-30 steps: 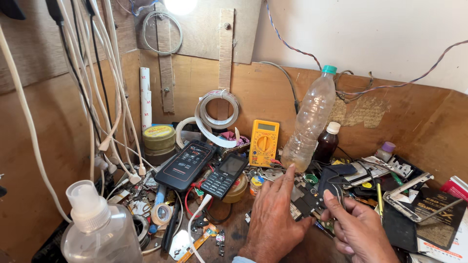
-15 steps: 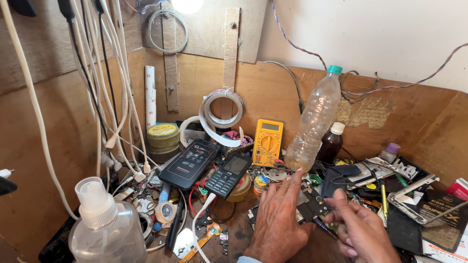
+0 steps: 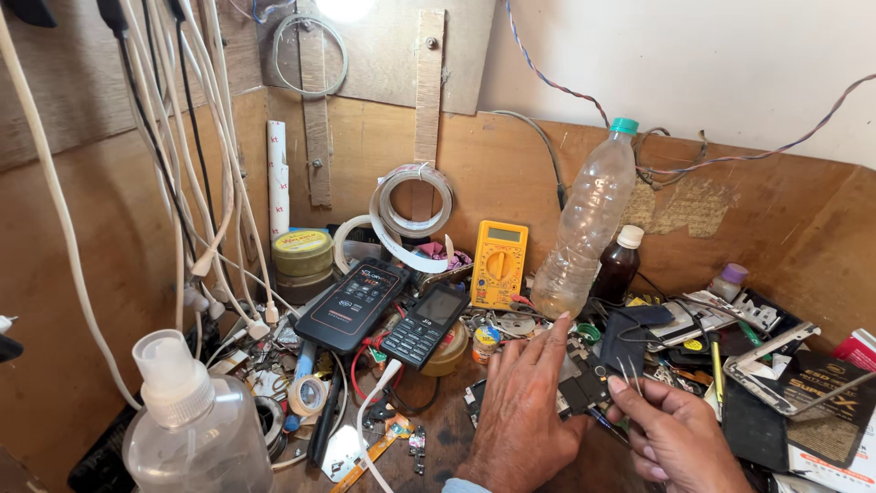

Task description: The person uses a screwdriver to remove screws from a disassembled mobile phone chassis on a cluttered workbench. They repeatedly loosen and remove screws, reposition the chassis, and continue unscrewing components throughout the clip.

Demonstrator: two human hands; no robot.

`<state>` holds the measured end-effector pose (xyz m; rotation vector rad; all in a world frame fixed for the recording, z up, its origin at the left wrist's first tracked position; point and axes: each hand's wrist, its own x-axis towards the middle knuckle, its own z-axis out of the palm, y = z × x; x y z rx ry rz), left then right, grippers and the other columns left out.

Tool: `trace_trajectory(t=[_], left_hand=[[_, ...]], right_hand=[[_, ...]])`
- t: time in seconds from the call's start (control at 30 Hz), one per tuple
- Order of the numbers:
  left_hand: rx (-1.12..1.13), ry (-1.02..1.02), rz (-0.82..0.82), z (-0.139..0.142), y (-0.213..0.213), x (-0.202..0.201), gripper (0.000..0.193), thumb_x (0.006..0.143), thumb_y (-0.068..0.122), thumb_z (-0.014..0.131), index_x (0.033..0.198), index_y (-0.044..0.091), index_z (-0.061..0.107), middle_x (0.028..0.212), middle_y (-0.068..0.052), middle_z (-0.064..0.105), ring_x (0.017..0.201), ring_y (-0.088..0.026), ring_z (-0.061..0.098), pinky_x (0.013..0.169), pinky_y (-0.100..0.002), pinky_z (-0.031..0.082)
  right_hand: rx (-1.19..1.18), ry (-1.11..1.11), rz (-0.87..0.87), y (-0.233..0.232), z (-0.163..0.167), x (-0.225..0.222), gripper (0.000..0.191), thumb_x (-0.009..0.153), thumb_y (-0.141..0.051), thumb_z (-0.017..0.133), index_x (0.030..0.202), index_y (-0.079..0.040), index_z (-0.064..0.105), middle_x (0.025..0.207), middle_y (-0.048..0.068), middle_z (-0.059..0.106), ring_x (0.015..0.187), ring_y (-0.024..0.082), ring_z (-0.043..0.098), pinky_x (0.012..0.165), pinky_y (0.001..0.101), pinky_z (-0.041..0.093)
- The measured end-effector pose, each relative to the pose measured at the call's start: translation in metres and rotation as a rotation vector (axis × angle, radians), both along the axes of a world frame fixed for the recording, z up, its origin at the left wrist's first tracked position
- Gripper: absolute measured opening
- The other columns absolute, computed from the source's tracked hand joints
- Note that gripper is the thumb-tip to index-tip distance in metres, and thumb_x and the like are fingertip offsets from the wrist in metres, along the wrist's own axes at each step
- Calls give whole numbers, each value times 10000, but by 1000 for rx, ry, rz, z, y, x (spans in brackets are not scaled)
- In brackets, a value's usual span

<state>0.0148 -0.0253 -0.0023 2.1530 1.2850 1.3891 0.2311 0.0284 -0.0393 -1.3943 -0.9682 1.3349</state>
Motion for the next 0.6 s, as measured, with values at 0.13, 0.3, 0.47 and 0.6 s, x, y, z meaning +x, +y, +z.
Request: trace_trajectory(t=[0.13, 0.3, 0.47, 0.6], left_hand=[[50, 27, 13, -1, 1, 2, 1087, 630, 167, 907, 1539, -39, 348, 1384, -215, 553, 1259, -380, 497, 1048, -511, 343], [14, -35, 40, 0, 2, 2, 940, 711, 366, 901, 1445, -33, 470, 1212, -209, 643, 1154, -372, 576, 994, -478, 424], [-34, -239, 52, 0, 8, -3, 613, 839, 345, 838, 1331, 29, 656, 1062, -178, 735, 972, -335, 698, 832, -433, 534], [-219, -376, 18, -4, 22, 1, 424, 816, 269, 830, 1149, 21, 742, 888, -122, 777, 815, -223, 751, 734, -371, 571]], right_hand=[[21, 23, 37, 2, 0, 6, 245, 909, -212, 701, 943, 30, 678, 739, 82, 639, 394, 76, 315, 327, 267, 195], [-33, 56, 29, 4, 4, 14, 250, 934, -241, 691, 931, 3, 639, 748, 105, 655, 413, 80, 315, 342, 261, 192], [-19, 57, 8, 1, 13, 15, 211, 912, -207, 678, 904, -8, 608, 746, 104, 611, 425, 76, 303, 346, 252, 177], [0, 70, 61, -1, 24, 6, 236, 919, -219, 689, 913, 6, 619, 740, 102, 588, 424, 66, 305, 343, 246, 180]])
